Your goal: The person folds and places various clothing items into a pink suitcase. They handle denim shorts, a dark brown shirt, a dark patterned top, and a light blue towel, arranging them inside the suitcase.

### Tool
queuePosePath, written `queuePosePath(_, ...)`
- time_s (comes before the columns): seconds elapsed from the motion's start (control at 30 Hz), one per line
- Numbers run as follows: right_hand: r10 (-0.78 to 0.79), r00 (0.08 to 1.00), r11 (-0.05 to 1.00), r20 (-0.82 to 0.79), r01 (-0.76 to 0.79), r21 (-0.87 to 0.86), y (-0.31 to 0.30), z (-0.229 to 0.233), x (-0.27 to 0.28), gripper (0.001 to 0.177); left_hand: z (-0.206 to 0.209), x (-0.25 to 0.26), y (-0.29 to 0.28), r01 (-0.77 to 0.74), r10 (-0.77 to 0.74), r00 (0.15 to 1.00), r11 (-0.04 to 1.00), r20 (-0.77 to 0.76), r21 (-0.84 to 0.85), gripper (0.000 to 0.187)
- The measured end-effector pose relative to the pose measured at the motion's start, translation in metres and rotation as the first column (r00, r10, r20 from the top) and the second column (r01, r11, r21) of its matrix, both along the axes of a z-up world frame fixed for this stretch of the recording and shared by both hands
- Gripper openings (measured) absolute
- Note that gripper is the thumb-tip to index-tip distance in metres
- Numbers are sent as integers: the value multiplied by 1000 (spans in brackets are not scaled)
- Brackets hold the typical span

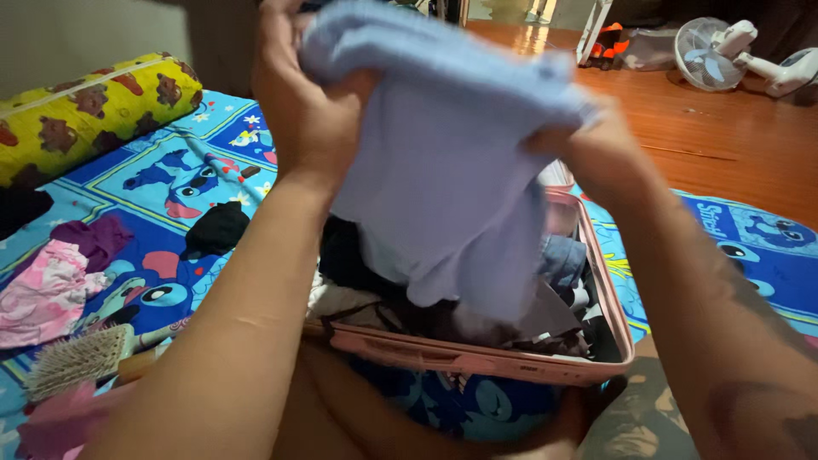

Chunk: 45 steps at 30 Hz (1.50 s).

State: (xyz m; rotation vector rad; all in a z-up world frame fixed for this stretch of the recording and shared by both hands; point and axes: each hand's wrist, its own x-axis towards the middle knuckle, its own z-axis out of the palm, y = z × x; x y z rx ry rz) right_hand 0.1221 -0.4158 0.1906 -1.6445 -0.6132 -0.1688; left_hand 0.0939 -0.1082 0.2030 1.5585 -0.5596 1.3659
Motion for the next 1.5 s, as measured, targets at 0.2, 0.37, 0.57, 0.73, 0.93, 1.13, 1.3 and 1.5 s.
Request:
queuePosePath(0.2, 63, 989, 943, -134, -15, 332, 11, 7, -8, 42, -1, -22, -16, 497, -545, 625, 830, -559, -254, 43)
queuePosePath(0.37, 20, 924, 954, -382, 96, 283, 22, -18, -26, 44, -15, -18, -19, 375, -556, 597, 831, -578, -411, 46)
queuePosePath(0.57, 120, 788, 982, -604, -2, 191, 9, -69, -23, 54, -49, -15, -11, 204, -770, 244, 635, -589, -745, 52)
queuePosePath(0.73, 259, 632, 899, -731, 118, 421, 6, -93, -24, 56, -78, -28, 2, 204, -899, -132, 387, -417, -899, 55)
queuePosePath(0.93, 126, 725, 986, -678, -14, 168, 10, -84, -17, 52, -84, -4, -1, 281, -664, -246, 648, -706, -708, 57)
queuePosePath(1.13, -114, 811, 994, -574, 95, -62, 16, -69, -21, 51, -99, -14, -1, 58, -556, -65, 827, -829, -559, 50)
queuePosePath(1.3, -371, 927, 849, -58, 313, -426, 12, -41, 0, 41, -72, 20, 18, 393, -601, 237, 778, -764, -491, 48)
queuePosePath(1.5, -437, 549, 722, 712, 687, -87, 17, 3, 99, 38, -20, 136, 17, 99, -102, 694, 994, -713, -46, 35)
